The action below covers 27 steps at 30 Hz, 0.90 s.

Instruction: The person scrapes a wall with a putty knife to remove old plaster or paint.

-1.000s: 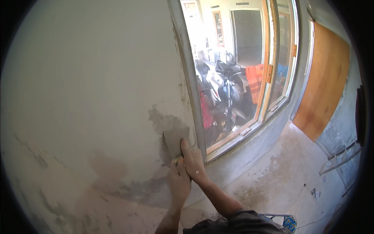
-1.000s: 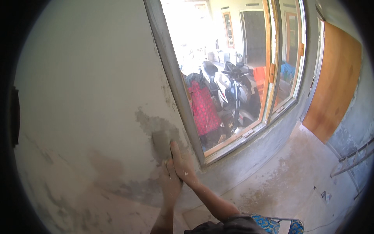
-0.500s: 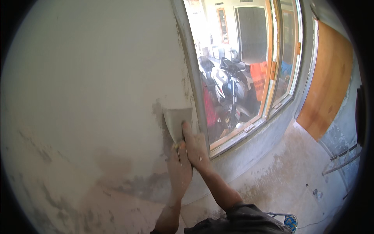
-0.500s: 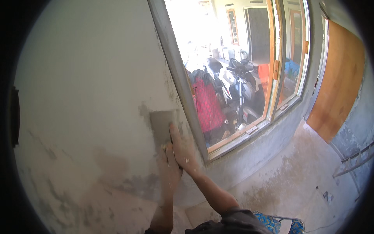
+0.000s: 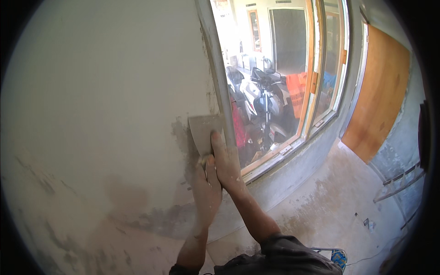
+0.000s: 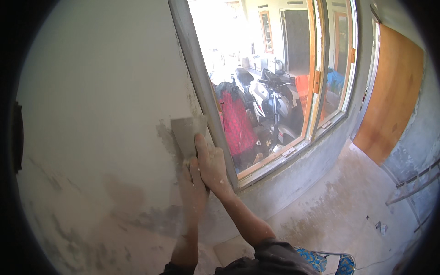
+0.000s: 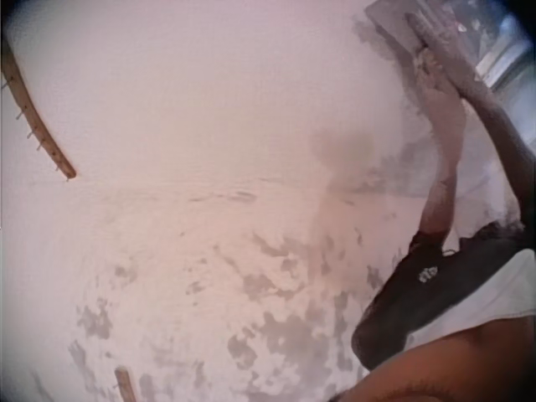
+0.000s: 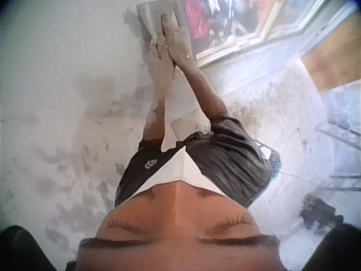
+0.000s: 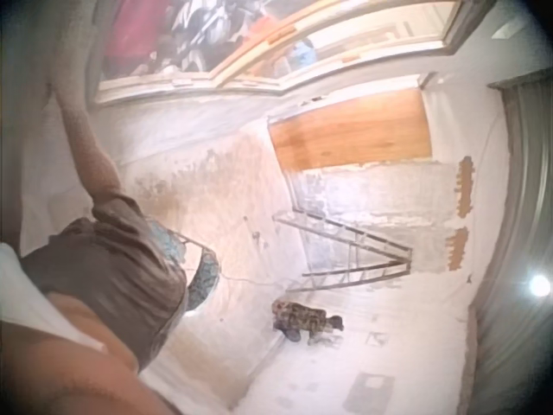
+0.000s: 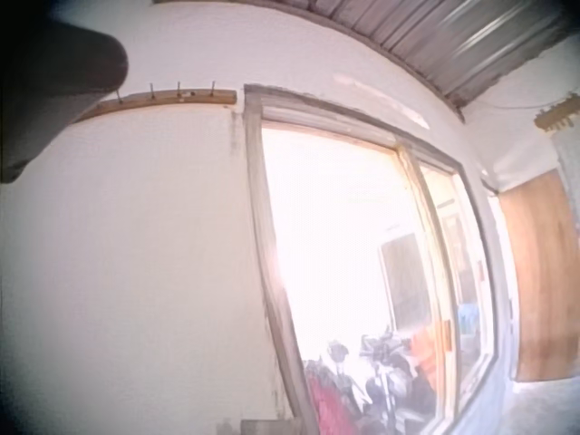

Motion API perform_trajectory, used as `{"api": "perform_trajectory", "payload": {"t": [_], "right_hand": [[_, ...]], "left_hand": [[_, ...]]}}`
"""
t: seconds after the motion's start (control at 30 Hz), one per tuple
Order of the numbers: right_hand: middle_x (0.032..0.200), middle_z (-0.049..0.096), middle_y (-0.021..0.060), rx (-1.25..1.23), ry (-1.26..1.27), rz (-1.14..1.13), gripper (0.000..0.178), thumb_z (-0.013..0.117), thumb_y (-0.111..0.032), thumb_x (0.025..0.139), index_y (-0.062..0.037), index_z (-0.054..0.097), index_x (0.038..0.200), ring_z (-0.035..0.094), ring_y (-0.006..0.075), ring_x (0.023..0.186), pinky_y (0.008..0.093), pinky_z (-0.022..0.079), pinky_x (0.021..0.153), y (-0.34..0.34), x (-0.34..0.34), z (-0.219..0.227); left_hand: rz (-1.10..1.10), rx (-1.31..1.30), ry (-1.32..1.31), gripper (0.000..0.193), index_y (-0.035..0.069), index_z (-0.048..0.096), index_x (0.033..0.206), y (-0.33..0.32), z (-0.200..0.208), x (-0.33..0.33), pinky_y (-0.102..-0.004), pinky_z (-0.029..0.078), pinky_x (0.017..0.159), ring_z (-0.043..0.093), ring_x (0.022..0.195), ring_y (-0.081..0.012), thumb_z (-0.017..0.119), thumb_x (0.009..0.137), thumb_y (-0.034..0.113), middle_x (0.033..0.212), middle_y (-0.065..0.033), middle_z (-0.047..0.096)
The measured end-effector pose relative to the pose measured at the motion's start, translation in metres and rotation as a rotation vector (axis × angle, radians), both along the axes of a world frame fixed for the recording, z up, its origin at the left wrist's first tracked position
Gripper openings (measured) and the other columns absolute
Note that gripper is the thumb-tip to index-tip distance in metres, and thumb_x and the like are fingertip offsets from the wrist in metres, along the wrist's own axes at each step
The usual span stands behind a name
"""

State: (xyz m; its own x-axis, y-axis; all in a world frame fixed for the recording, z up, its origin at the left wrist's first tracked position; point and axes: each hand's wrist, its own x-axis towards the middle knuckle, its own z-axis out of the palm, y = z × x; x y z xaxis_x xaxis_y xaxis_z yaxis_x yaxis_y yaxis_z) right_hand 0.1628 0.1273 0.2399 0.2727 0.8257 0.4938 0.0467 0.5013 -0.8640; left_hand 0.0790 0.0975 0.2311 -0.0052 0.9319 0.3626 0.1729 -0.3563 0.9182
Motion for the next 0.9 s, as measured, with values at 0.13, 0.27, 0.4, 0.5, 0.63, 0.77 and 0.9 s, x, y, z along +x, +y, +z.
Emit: {"api": "perform_trajectory", "payload": {"t": [0.13,0.27,0.4,0.5,0.63,0.77,0.9], "right_hand": [[0.068,0.054,0.0257,0.077,-0.201,-0.185,0.037,0.054,-0.013,0.087,0.0027,0.05,0.121,0.058,0.0417,0.065,0.0468,0.043,0.06,0.003,-0.002,-0.021],[0.064,0.052,0.0241,0.151,-0.247,-0.165,0.043,0.057,-0.011,0.083,0.0035,0.049,0.122,0.056,0.0416,0.058,0.0484,0.041,0.054,0.002,-0.015,-0.041],[0.065,0.052,0.0246,0.311,-0.417,-0.314,0.038,0.057,-0.012,0.086,0.0036,0.049,0.12,0.055,0.0414,0.058,0.0467,0.041,0.054,0.014,0.008,0.006],[0.063,0.051,0.0234,0.055,-0.15,-0.138,0.037,0.056,-0.012,0.087,0.0043,0.048,0.119,0.054,0.0381,0.055,0.0441,0.041,0.052,0.007,0.008,0.028],[0.059,0.049,0.0217,0.116,-0.09,-0.162,0.026,0.055,-0.017,0.092,0.0063,0.057,0.102,0.051,0.0312,0.052,0.0412,0.04,0.051,-0.002,-0.013,-0.019],[0.056,0.052,0.0197,0.013,0.023,-0.188,0.043,0.051,-0.031,0.098,0.0068,0.062,0.081,0.053,0.0249,0.053,0.0392,0.041,0.052,-0.004,-0.018,-0.007],[0.057,0.056,0.0186,-0.303,0.067,-0.058,0.05,0.049,-0.038,0.099,0.0083,0.064,0.085,0.056,0.0255,0.055,0.0391,0.042,0.054,-0.013,0.001,0.041]], "left_hand": [[0.002,0.102,0.113,0.038,-0.007,0.055,0.112,0.0,-0.007,-0.003,-0.0387,0.045,0.08,0.059,0.089,-0.0322,0.043,0.102,0.027,0.098,-0.0226,0.061],[0.026,-0.01,0.024,0.039,-0.007,0.054,0.114,-0.01,-0.038,-0.016,-0.0391,0.044,0.081,0.058,0.09,-0.031,0.043,0.102,0.029,0.098,-0.0222,0.06],[0.009,0.135,0.06,0.041,-0.002,0.052,0.105,0.018,0.004,0.008,-0.0337,0.039,0.054,0.053,0.062,-0.0199,0.04,0.102,0.037,0.076,-0.0133,0.056],[-0.044,0.101,0.012,0.043,0.0,0.051,0.101,0.025,0.009,0.004,-0.031,0.036,0.041,0.051,0.048,-0.0142,0.04,0.102,0.041,0.065,-0.0083,0.053],[0.078,0.111,0.038,0.043,0.0,0.052,0.1,0.009,-0.045,-0.006,-0.0304,0.036,0.041,0.051,0.049,-0.0135,0.039,0.102,0.041,0.066,-0.0071,0.053],[0.033,0.039,-0.06,0.04,-0.003,0.052,0.104,0.001,-0.037,-0.008,-0.0328,0.039,0.055,0.053,0.063,-0.0199,0.041,0.102,0.035,0.078,-0.0118,0.056],[-0.105,-0.066,-0.1,0.038,-0.007,0.052,0.113,0.004,0.01,-0.001,-0.0396,0.045,0.08,0.058,0.086,-0.0337,0.042,0.102,0.028,0.099,-0.0223,0.061]]}}
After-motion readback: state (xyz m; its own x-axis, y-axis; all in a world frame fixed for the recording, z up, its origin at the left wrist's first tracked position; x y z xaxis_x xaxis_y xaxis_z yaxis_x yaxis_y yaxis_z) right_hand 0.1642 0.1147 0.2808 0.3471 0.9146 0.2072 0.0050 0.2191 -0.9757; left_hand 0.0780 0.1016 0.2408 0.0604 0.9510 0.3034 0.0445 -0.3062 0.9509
